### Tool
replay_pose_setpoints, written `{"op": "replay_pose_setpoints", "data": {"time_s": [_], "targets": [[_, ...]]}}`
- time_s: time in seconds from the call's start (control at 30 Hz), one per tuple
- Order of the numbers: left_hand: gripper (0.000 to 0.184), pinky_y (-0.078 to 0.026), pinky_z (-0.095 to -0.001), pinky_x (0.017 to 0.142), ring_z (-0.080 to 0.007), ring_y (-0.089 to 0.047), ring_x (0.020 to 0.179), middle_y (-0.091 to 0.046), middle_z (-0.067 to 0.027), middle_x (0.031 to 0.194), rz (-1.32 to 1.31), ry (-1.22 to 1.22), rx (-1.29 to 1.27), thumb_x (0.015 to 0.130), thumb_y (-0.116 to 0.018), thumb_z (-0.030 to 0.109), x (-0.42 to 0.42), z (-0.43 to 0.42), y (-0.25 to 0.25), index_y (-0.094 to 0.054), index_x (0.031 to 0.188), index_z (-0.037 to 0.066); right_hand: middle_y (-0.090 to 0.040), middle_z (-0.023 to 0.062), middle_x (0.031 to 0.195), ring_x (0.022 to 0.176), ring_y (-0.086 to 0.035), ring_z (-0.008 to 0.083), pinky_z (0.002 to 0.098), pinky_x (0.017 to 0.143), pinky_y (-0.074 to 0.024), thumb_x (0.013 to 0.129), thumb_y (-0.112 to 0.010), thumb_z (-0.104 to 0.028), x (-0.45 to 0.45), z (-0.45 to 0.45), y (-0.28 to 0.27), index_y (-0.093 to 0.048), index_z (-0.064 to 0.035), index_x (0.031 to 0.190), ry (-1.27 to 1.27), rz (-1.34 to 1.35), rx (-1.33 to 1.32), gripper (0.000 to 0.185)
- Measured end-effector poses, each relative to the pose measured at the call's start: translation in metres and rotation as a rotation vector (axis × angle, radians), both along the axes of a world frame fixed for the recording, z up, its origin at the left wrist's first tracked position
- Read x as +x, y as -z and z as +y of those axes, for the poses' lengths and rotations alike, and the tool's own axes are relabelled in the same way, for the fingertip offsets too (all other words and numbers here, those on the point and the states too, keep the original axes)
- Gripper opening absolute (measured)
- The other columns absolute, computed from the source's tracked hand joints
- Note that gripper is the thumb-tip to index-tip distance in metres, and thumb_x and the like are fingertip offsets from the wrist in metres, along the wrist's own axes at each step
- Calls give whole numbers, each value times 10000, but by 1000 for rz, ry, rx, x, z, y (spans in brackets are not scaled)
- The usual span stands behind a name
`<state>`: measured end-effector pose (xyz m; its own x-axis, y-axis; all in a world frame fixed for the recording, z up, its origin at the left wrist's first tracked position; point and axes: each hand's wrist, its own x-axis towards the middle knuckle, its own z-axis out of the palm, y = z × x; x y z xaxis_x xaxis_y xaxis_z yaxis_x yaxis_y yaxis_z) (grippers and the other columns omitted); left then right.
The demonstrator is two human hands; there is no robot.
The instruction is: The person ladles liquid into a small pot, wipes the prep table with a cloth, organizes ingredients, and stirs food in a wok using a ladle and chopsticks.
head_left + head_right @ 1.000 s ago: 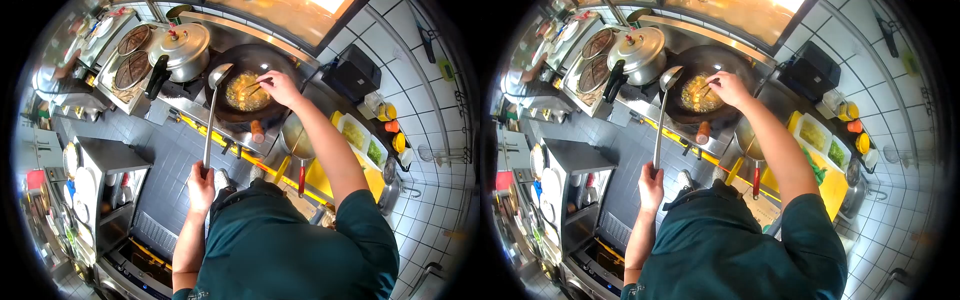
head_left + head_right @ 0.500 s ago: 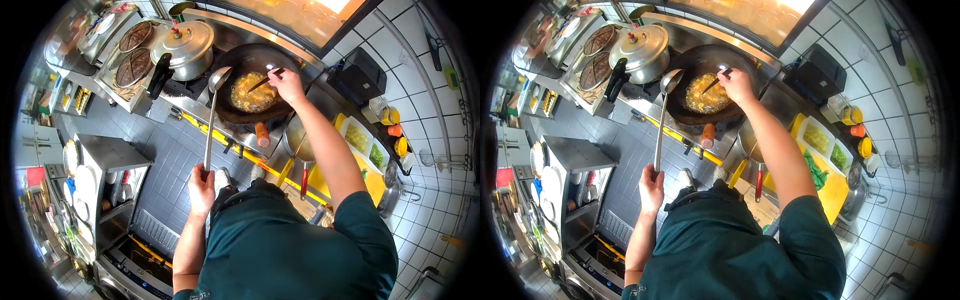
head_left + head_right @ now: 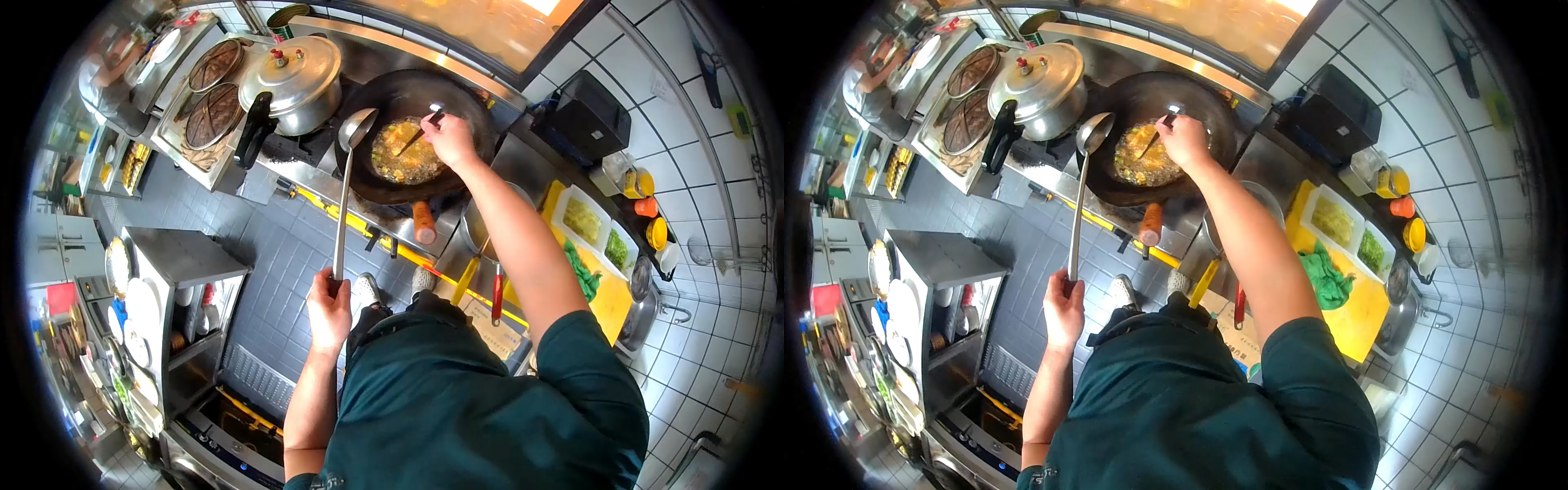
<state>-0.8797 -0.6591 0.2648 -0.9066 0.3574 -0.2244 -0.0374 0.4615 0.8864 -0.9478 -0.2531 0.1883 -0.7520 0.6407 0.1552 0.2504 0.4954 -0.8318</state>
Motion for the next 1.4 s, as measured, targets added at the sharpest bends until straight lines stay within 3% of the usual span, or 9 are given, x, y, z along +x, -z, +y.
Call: {"op": "replay_pose_setpoints", "data": {"time_s": [0.23, 0.33, 0.5, 0.67, 0.77, 0.83, 1.1, 1.23, 1.4], "targets": [[304, -497, -287, 671, -116, -577, 705, -618, -58, 790, -72, -20, -2, 925, -678, 63, 0, 0, 8, -575, 1187, -50, -722, 67, 786, 707, -723, 141, 276, 638, -576, 935, -703, -172, 20, 13, -33, -722, 7, 965, 45, 182, -362, 182], [286, -475, -278, 566, -110, -566, 640, -599, -55, 775, -124, 10, 51, 950, -646, 74, -3, 2, 21, -563, 1191, -55, -714, 83, 879, 749, -712, 160, 280, 700, -609, 959, -676, -99, 28, 16, -60, -707, 32, 990, 32, 262, -524, 138], [250, -365, -240, 384, -91, -496, 496, -567, -42, 748, -599, -74, 348, 983, -581, 97, -8, 22, -4, -546, 1187, -45, -709, 98, 1013, 853, -716, 178, 294, 774, -610, 971, -659, -84, 30, 4, -93, -689, 36, 1080, -133, 283, -681, 165], [212, -342, -225, 360, -91, -470, 462, -568, -42, 754, -756, -117, 496, 991, -556, 109, -10, 30, -19, -549, 1154, -27, -740, 107, 905, 779, -723, 159, 282, 738, -596, 942, -685, -100, 31, 8, -87, -712, 5, 1069, -106, 230, -353, 167], [199, -342, -227, 356, -91, -469, 459, -570, -44, 756, -779, -131, 535, 994, -555, 103, -11, 29, -28, -544, 1140, -30, -742, 116, 815, 731, -725, 162, 301, 689, -576, 908, -713, -122, 30, 20, -58, -733, -54, 1059, -149, 36, -105, 168], [196, -347, -236, 351, -92, -466, 456, -570, -47, 752, -762, -120, 545, 995, -560, 94, -11, 27, -29, -532, 1137, -38, -743, 124, 808, 709, -715, 176, 320, 681, -551, 881, -737, -163, 28, 13, -43, -758, -105, 1028, -175, 11, -136, 159], [190, -338, -230, 339, -90, -468, 455, -563, -42, 746, -710, -124, 491, 997, -557, 95, -8, 21, -27, -524, 1129, -37, -720, 86, 755, 682, -716, 157, 299, 638, -549, 917, -704, -180, 21, 16, -3, -736, -44, 956, -84, 131, -173, 146], [206, -323, -219, 346, -84, -460, 454, -564, -39, 741, -716, -124, 459, 1002, -548, 115, -7, 20, -21, -546, 1159, -17, -730, 55, 842, 727, -708, 129, 263, 679, -580, 951, -687, -121, 31, 16, -45, -720, 8, 1007, -32, 196, -376, 145], [242, -321, -213, 348, -89, -462, 469, -572, -47, 754, -879, -151, 583, 1002, -555, 134, -6, 25, -22, -550, 1172, -39, -725, 51, 843, 777, -708, 123, 249, 714, -583, 956, -690, -121, 28, 3, -84, -719, 1, 1041, -230, 296, -505, 152]]}}
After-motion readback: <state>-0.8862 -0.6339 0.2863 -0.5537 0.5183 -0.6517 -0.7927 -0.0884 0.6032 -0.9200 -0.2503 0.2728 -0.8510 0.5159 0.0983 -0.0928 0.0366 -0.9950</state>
